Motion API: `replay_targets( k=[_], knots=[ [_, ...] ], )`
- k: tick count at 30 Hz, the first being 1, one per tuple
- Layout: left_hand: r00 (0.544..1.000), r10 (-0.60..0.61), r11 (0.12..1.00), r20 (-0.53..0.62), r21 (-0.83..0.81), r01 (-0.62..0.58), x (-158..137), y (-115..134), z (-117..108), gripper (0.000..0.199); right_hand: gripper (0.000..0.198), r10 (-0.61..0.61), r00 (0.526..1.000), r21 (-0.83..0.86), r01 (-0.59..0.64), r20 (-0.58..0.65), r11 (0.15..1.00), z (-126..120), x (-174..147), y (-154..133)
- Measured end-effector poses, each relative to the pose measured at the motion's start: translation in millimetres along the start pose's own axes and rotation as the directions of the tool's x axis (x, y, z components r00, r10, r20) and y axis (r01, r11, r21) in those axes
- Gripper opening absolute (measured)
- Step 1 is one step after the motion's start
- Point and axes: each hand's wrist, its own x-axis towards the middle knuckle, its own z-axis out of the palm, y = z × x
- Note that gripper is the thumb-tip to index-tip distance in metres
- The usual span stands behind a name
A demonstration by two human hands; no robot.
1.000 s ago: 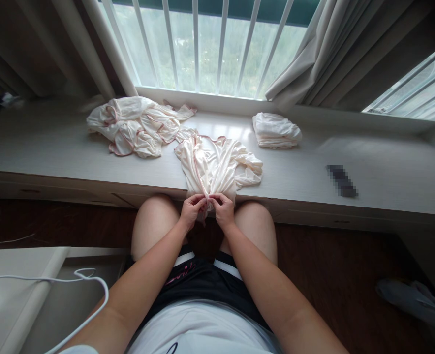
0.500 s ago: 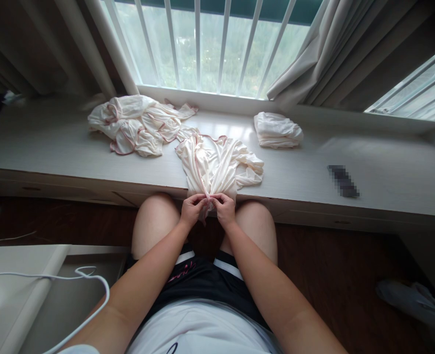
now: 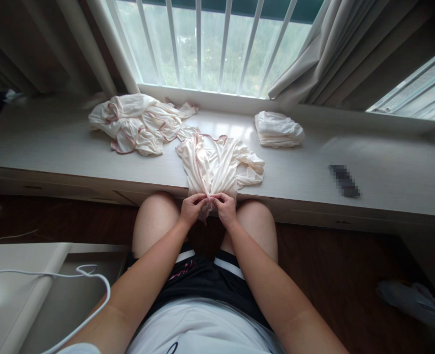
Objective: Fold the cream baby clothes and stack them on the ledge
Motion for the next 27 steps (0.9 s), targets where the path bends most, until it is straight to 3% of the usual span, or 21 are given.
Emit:
replay_targets(
  k=[27],
  knots=[
    [0.993,0.095,0.979,0.064,0.173,-0.105,3,-15,-6,0.025,0.033,0.069,0.997,0.062,-0.071,0.044,0.996,-3,3,6]
  ],
)
